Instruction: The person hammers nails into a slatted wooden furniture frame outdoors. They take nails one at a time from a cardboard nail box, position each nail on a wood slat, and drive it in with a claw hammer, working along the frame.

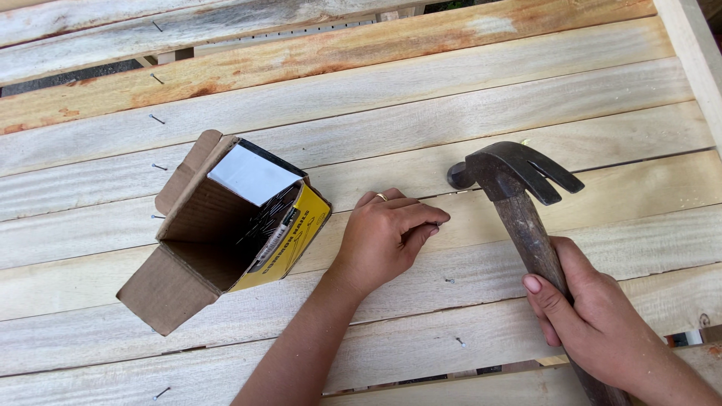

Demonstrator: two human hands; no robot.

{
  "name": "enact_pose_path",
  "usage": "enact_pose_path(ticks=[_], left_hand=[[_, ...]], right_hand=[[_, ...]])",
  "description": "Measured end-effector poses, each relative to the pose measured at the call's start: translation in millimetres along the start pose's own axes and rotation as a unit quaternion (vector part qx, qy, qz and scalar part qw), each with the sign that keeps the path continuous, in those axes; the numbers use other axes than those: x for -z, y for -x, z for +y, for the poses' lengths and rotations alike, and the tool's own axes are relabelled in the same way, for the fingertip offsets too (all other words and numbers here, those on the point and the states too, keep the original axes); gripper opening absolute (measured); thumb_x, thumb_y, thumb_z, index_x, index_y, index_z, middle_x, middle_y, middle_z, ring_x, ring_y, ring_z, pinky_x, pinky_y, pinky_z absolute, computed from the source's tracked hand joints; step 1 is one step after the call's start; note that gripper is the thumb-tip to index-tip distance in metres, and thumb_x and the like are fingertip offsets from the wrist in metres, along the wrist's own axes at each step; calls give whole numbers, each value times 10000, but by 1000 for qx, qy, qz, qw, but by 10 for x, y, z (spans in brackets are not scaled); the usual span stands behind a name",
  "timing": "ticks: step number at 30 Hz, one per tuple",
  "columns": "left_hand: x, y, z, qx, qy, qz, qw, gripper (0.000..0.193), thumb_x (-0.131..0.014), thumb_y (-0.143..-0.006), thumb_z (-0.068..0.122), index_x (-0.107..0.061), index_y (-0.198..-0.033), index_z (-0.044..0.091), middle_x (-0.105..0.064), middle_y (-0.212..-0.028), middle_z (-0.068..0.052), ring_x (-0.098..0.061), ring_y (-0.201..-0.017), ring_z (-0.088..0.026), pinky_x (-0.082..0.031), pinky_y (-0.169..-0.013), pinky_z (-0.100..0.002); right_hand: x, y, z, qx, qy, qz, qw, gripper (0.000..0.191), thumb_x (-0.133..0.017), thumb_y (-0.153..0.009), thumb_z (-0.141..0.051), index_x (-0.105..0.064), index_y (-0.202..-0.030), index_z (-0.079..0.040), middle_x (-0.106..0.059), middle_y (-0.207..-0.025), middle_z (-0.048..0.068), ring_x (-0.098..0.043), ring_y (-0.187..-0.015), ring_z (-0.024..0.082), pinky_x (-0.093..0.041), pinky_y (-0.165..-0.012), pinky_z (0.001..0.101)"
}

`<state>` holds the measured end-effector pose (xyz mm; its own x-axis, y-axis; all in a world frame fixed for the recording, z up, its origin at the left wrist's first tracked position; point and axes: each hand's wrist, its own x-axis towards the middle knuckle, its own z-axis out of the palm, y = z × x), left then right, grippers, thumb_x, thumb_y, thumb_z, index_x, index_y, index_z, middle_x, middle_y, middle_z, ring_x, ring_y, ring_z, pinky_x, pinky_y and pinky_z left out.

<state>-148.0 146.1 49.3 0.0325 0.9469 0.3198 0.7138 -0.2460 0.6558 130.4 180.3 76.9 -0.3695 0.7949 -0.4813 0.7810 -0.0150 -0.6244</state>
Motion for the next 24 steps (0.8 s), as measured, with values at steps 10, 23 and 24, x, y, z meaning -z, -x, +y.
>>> enact_pose_path(ticks=[10,23,24], left_hand=[[-19,-33,48,11,-20,13,1000,74,-760,-891,140,-762,-962,161,-779,-908,43,-707,-844,-133,-520,-854,-356],[-8,-58,70,1,-38,8,999,133,-763,-897,144,-736,-1021,185,-772,-871,27,-720,-837,-147,-542,-874,-360],[-11,-57,68,3,-43,3,999,163,-761,-901,140,-723,-1050,192,-767,-849,22,-723,-837,-150,-545,-881,-363]], right_hand=[[0,-5,-3,2,-13,2,1000,376,-538,-1025,-321,-471,-1325,-106,-536,-609,45,-539,-489,152,-517,-445,331],[10,-3,-51,-3,-6,4,1000,371,-530,-1024,-333,-501,-1322,-113,-535,-602,44,-543,-484,153,-513,-448,336],[14,0,-64,-2,-1,5,1000,358,-529,-1026,-333,-490,-1308,-116,-537,-600,46,-543,-484,154,-511,-452,336]])
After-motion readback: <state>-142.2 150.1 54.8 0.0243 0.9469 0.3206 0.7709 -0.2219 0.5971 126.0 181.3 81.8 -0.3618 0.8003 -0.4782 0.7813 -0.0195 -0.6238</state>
